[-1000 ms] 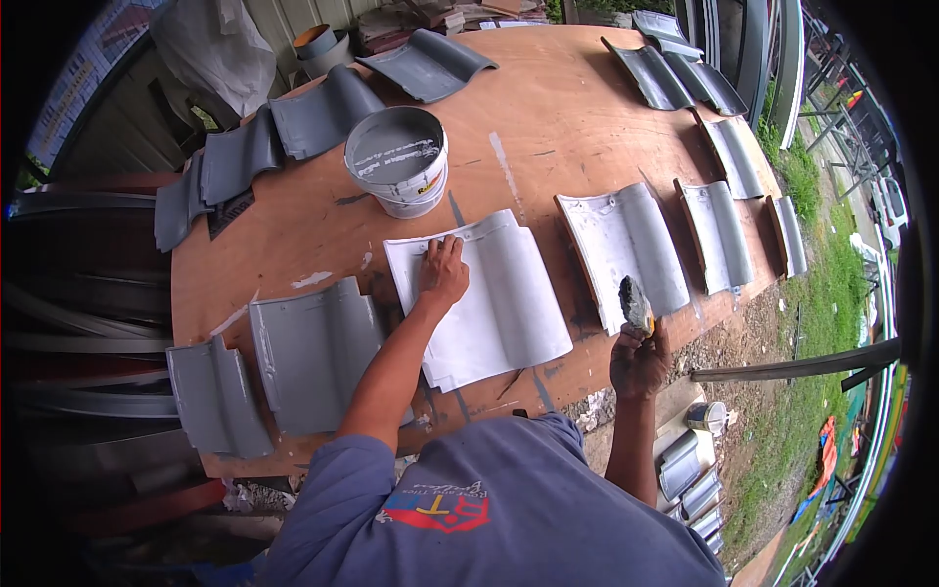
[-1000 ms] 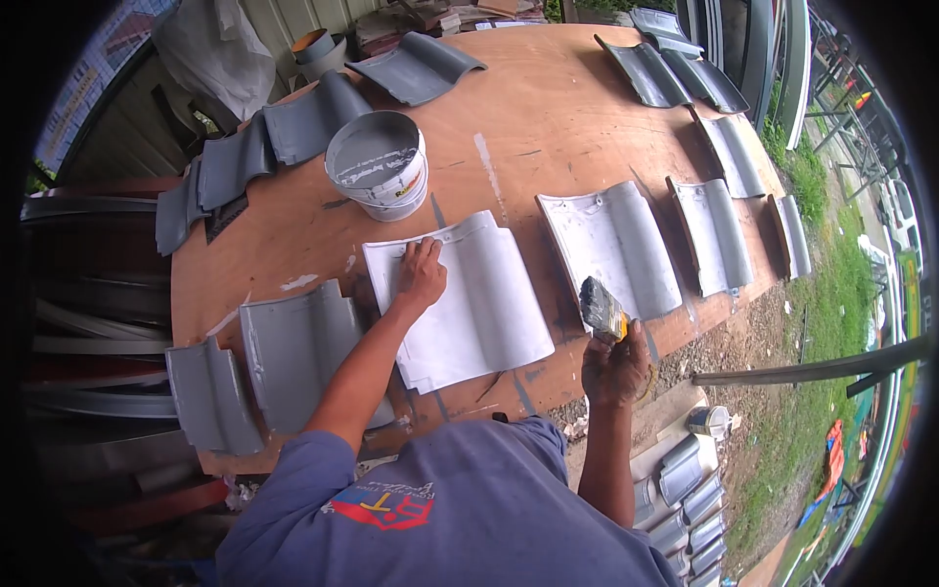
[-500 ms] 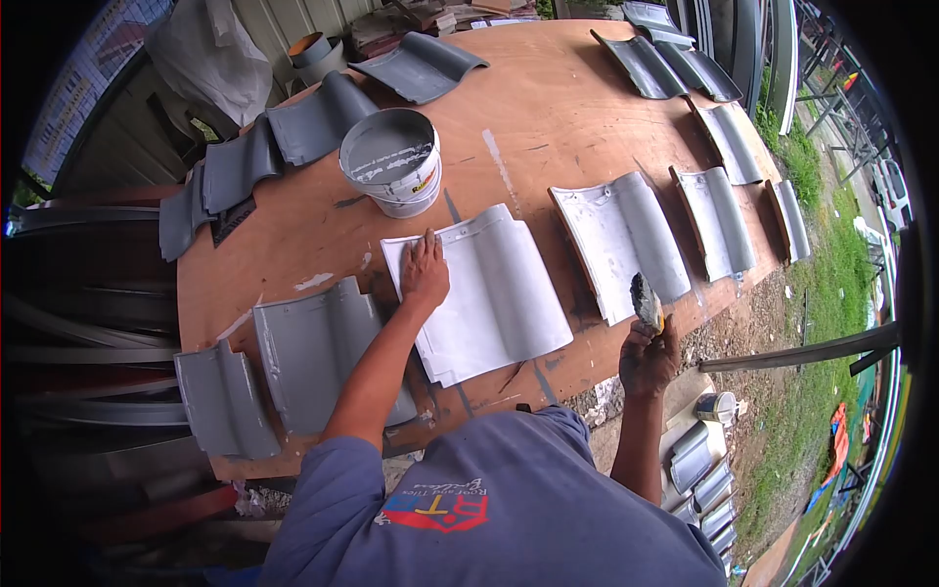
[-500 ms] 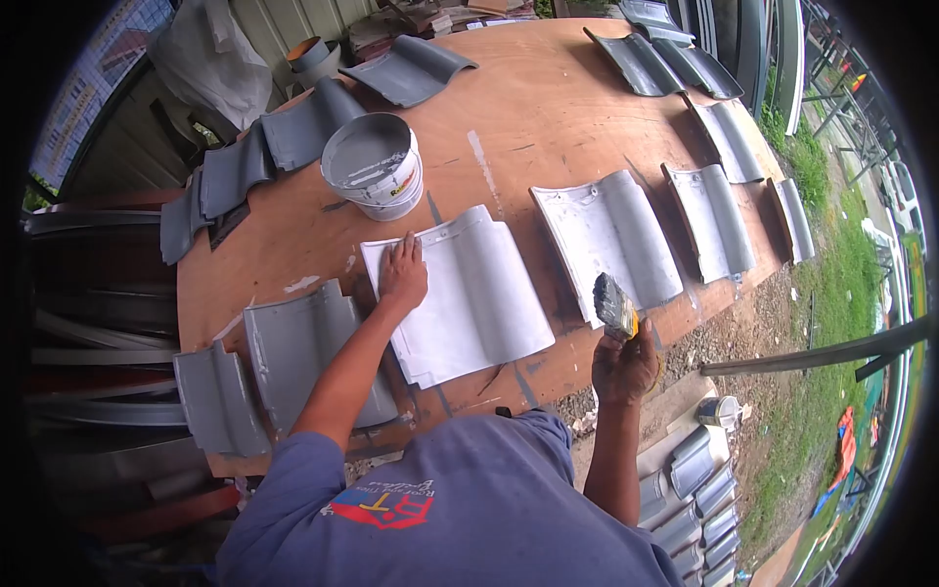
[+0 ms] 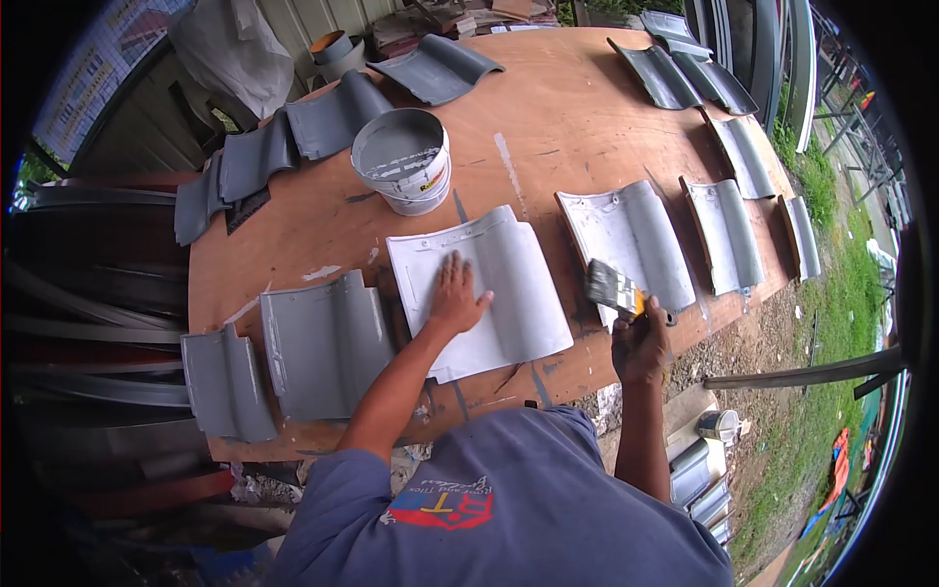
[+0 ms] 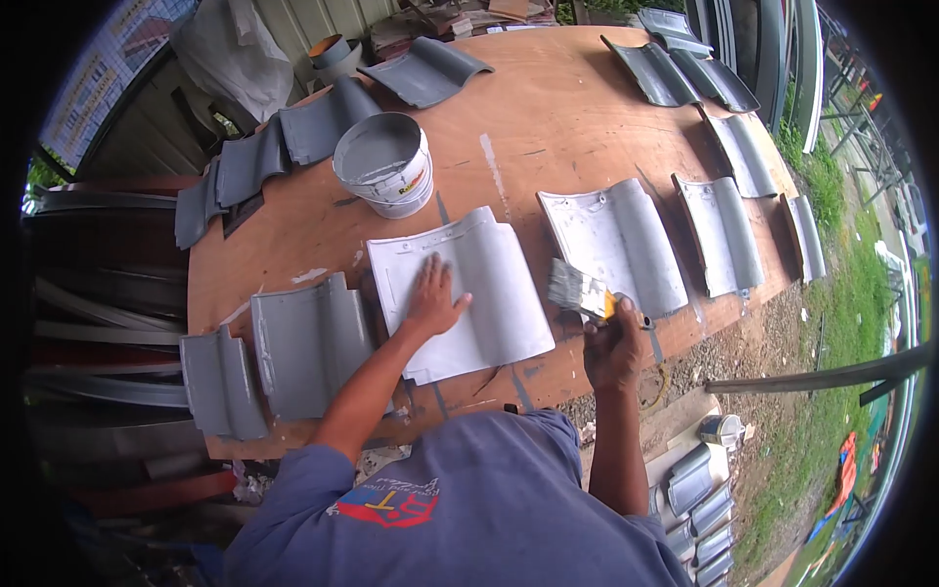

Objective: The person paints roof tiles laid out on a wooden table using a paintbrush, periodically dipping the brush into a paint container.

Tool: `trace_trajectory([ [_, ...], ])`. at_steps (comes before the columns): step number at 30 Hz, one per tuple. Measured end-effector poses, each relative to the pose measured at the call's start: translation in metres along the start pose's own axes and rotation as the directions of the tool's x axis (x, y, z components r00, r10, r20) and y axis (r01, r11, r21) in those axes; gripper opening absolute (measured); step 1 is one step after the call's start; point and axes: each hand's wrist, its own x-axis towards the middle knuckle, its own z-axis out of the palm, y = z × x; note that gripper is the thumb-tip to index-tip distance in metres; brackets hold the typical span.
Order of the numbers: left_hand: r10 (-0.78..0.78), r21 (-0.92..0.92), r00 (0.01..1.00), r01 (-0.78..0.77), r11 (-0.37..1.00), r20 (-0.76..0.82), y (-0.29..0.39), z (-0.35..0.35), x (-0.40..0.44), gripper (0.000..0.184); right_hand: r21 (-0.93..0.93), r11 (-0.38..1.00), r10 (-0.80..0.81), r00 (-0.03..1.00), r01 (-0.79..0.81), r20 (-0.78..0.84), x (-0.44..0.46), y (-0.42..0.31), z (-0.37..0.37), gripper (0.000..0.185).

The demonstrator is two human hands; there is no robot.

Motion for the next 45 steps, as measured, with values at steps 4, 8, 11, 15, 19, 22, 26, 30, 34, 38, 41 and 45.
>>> trace_trajectory([
  [4,0.161,-0.763,0.934,0.151,0.629,0.318,0.037,-0.05,-0.057,0.046,-0.492,0.861,-0.038,0.981,0.128,0.19,0.037,0.042,0.03,0.023],
  [8,-0.122,-0.806,0.993,0.07,0.587,-0.002,0.041,-0.08,-0.158,0.027,-0.729,0.52,-0.023,0.86,0.445,0.509,0.085,0.103,0.072,0.025],
  [11,-0.469,-0.722,0.865,0.21,0.659,-0.176,0.018,-0.067,-0.25,0.02,-0.579,0.038,-0.09,0.58,0.814,0.81,0.115,0.141,0.11,0.014],
  [15,-0.938,-0.821,0.265,0.466,0.328,-0.224,-0.023,-0.021,-0.359,0.023,-0.478,-0.234,0.207,0.524,0.846,0.826,0.151,0.212,0.129,0.017],
  [19,-0.915,-0.904,-0.356,0.426,0.024,-0.191,-0.099,0.047,-0.427,0.04,-0.559,-0.085,0.27,0.559,0.825,0.784,0.149,0.264,0.147,0.022],
  [22,-0.902,-0.982,-0.417,0.097,-0.164,0.11,-0.143,0.075,-0.435,0.054,-0.727,0.27,0.235,0.689,0.632,0.686,0.156,0.264,0.152,0.031],
  [26,-0.809,-0.949,-0.51,-0.051,-0.312,0.294,-0.143,0.03,-0.357,0.063,-0.717,-0.099,0.258,0.714,0.69,0.651,0.195,0.24,0.132,0.023],
  [30,-0.82,-0.943,-0.521,0.078,-0.323,0.237,-0.143,0.037,-0.359,0.069,-0.548,-0.376,0.262,0.653,0.747,0.71,0.185,0.207,0.15,0.016],
  [34,-0.825,-0.951,-0.515,0.054,-0.303,0.233,-0.142,0.039,-0.359,0.07,-0.334,-0.464,0.223,0.473,0.82,0.852,0.158,0.21,0.162,0.011],
  [38,-0.877,-0.984,-0.447,-0.061,-0.167,0.177,-0.147,0.05,-0.366,0.065,-0.341,-0.442,0.179,0.454,0.83,0.873,0.164,0.243,0.152,0.017],
  [41,-0.896,-0.99,-0.422,-0.067,-0.123,0.14,-0.152,0.07,-0.367,0.062,-0.648,-0.141,0.151,0.663,0.748,0.733,0.164,0.27,0.141,0.024],
  [45,-0.759,-0.994,-0.643,-0.04,-0.106,0.107,-0.142,0.043,-0.349,0.061,-0.768,0.384,0.275,0.731,0.513,0.625,0.15,0.281,0.146,0.029],
])
